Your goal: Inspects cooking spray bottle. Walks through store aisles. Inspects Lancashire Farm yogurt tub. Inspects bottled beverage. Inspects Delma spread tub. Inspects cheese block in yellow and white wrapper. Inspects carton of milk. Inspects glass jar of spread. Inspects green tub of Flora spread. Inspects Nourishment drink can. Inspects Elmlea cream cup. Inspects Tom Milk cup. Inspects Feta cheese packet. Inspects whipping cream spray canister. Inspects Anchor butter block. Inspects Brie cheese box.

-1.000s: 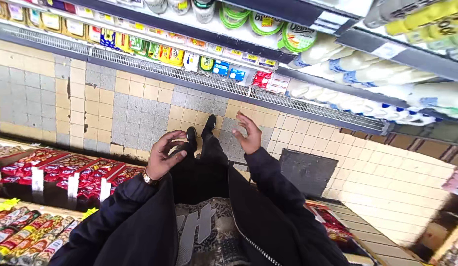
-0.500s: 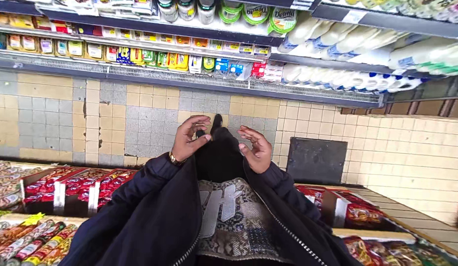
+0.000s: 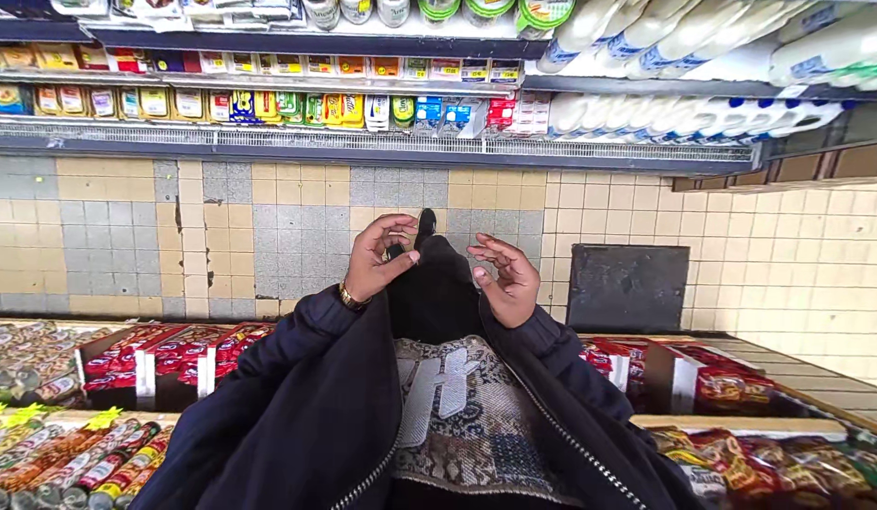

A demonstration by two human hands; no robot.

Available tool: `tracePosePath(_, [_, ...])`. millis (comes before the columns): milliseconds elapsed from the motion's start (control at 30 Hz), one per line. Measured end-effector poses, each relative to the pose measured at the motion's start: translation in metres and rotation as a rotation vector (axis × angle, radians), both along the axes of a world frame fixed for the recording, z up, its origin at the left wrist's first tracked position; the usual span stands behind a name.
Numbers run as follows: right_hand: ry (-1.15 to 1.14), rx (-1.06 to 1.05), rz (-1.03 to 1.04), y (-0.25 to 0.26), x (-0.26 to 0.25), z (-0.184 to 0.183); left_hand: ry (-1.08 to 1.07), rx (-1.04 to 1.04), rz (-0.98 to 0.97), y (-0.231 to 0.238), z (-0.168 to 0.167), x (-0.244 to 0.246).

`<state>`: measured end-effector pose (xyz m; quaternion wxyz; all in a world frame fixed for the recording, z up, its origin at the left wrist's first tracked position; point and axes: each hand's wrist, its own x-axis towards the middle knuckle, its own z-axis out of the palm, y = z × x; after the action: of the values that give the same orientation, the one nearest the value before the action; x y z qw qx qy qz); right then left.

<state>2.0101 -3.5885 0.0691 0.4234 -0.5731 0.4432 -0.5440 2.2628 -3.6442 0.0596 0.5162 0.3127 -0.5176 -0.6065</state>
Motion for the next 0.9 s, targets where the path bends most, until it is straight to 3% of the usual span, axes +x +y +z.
tracePosePath(300, [-0.035, 0.04, -0.064, 0.002, -0.009, -0.014, -0.028, 0.065, -0.083, -0.012, -0.012, -0.009])
tracePosePath(533, [-0.096, 0.138, -0.139, -0.013, -0.028, -0.037, -0.148, 0.158, -0.169, -0.052, -0.036, -0.038])
tracePosePath(733, [-0.174, 0.201, -0.223, -0.036, -0.055, -0.087, -0.395, 0.278, -0.186, -0.13, -0.093, -0.079])
tracePosePath(900, [-0.203, 0.297, -0.272, -0.052, -0.088, -0.132, -0.599, 0.248, -0.205, -0.218, -0.179, -0.13])
